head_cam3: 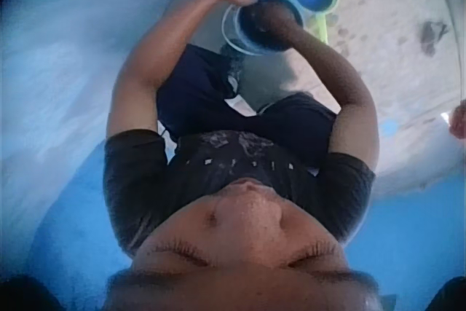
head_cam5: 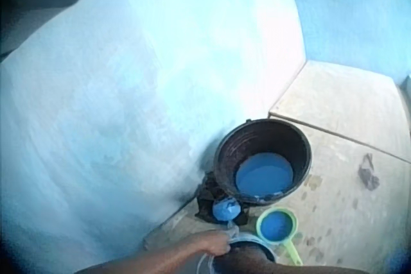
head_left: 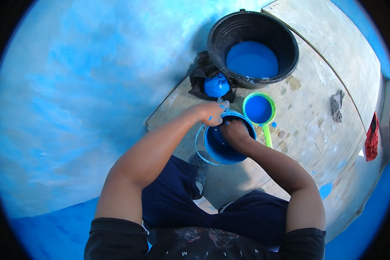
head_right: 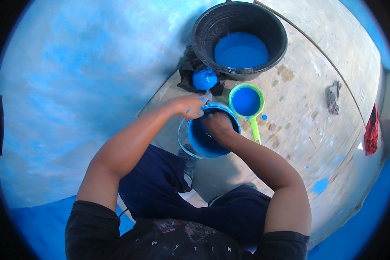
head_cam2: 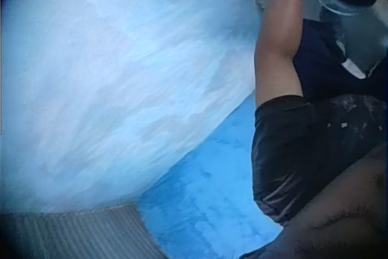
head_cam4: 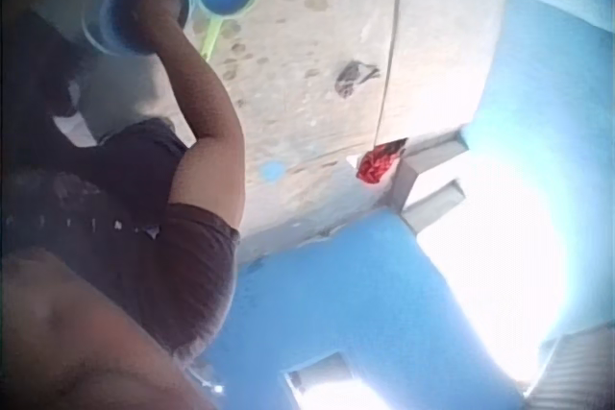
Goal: The person mixes blue paint by hand in several buckets, at one point using a plastic bag to squeeze or strain the mixture.
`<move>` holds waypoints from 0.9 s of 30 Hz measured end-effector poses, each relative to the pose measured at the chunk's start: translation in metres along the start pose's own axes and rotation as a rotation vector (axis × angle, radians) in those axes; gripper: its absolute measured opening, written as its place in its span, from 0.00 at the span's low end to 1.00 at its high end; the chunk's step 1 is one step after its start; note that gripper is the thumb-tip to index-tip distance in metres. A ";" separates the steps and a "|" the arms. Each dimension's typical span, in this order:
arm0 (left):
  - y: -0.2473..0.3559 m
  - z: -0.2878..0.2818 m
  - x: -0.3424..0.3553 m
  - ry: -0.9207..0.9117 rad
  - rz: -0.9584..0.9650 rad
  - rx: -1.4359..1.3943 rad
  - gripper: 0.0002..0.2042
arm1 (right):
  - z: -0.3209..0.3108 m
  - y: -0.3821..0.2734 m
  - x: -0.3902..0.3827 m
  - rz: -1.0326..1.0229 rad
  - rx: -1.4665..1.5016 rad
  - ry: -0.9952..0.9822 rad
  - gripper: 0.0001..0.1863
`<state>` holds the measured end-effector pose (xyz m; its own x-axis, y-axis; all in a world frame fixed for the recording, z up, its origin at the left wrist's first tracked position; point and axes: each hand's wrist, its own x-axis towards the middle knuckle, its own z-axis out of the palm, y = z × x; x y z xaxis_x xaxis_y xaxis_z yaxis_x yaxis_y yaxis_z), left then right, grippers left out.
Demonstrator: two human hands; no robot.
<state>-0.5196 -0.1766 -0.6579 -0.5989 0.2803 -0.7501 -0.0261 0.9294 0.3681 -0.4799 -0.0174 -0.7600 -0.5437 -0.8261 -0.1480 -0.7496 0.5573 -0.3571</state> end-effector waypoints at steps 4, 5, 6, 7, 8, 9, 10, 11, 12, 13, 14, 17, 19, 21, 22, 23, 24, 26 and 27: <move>-0.014 0.008 0.008 0.050 0.054 0.043 0.22 | -0.040 -0.017 -0.019 0.031 -0.056 -0.026 0.08; -0.010 0.008 0.010 0.012 0.015 0.030 0.22 | -0.033 -0.021 -0.023 0.053 -0.104 0.020 0.08; 0.005 -0.004 0.005 -0.030 -0.014 0.023 0.23 | -0.025 -0.021 -0.027 0.087 -0.153 0.070 0.08; 0.011 -0.009 -0.001 -0.074 -0.051 0.022 0.23 | -0.016 -0.022 -0.028 0.103 -0.128 0.047 0.08; 0.010 -0.008 -0.002 -0.044 -0.025 0.040 0.24 | -0.006 -0.021 -0.028 0.121 -0.103 0.026 0.08; 0.006 -0.007 -0.002 -0.017 -0.002 0.065 0.24 | 0.001 -0.023 -0.026 0.141 -0.071 0.009 0.08; 0.002 -0.005 -0.002 0.008 0.021 0.092 0.25 | 0.006 -0.021 -0.023 0.118 -0.079 -0.028 0.07; -0.002 -0.004 -0.001 0.007 0.000 0.073 0.25 | 0.011 -0.017 -0.020 0.097 -0.085 -0.064 0.06; -0.006 -0.005 0.000 0.004 -0.021 0.058 0.25 | 0.012 -0.014 -0.019 0.081 -0.089 -0.097 0.05; -0.010 -0.004 0.000 -0.001 -0.041 0.046 0.25 | 0.014 -0.011 -0.017 0.040 -0.077 -0.095 0.06; -0.014 -0.002 -0.001 0.009 -0.024 0.030 0.25 | 0.015 -0.008 -0.016 0.000 -0.065 -0.093 0.06; -0.020 -0.002 -0.004 0.032 0.023 -0.019 0.24 | 0.016 0.000 -0.004 -0.034 -0.070 -0.074 0.06; -0.028 -0.001 -0.003 0.035 0.024 -0.085 0.23 | 0.016 0.001 0.005 -0.032 -0.050 -0.064 0.07; -0.027 0.000 -0.004 0.057 0.057 -0.108 0.22 | 0.013 0.006 0.008 -0.017 -0.002 -0.063 0.07; -0.026 0.002 -0.007 0.059 0.089 -0.119 0.22 | 0.009 0.007 0.008 -0.007 0.017 -0.081 0.08; -0.024 0.002 -0.009 0.059 0.125 -0.129 0.22 | 0.005 0.009 0.010 0.006 0.036 -0.097 0.08; -0.016 -0.001 -0.011 0.042 0.119 -0.147 0.23 | -0.001 0.013 0.011 0.023 0.049 -0.112 0.08; -0.005 -0.001 -0.028 0.012 0.080 -0.216 0.23 | -0.042 0.004 -0.001 -0.035 0.082 -0.099 0.09; -0.003 -0.005 -0.036 0.057 0.119 -0.171 0.24 | -0.072 -0.001 -0.009 -0.069 0.092 -0.093 0.09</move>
<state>-0.5016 -0.1908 -0.6295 -0.6504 0.3674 -0.6648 -0.0845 0.8349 0.5440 -0.5009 -0.0045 -0.6922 -0.4518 -0.8687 -0.2031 -0.7439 0.4925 -0.4517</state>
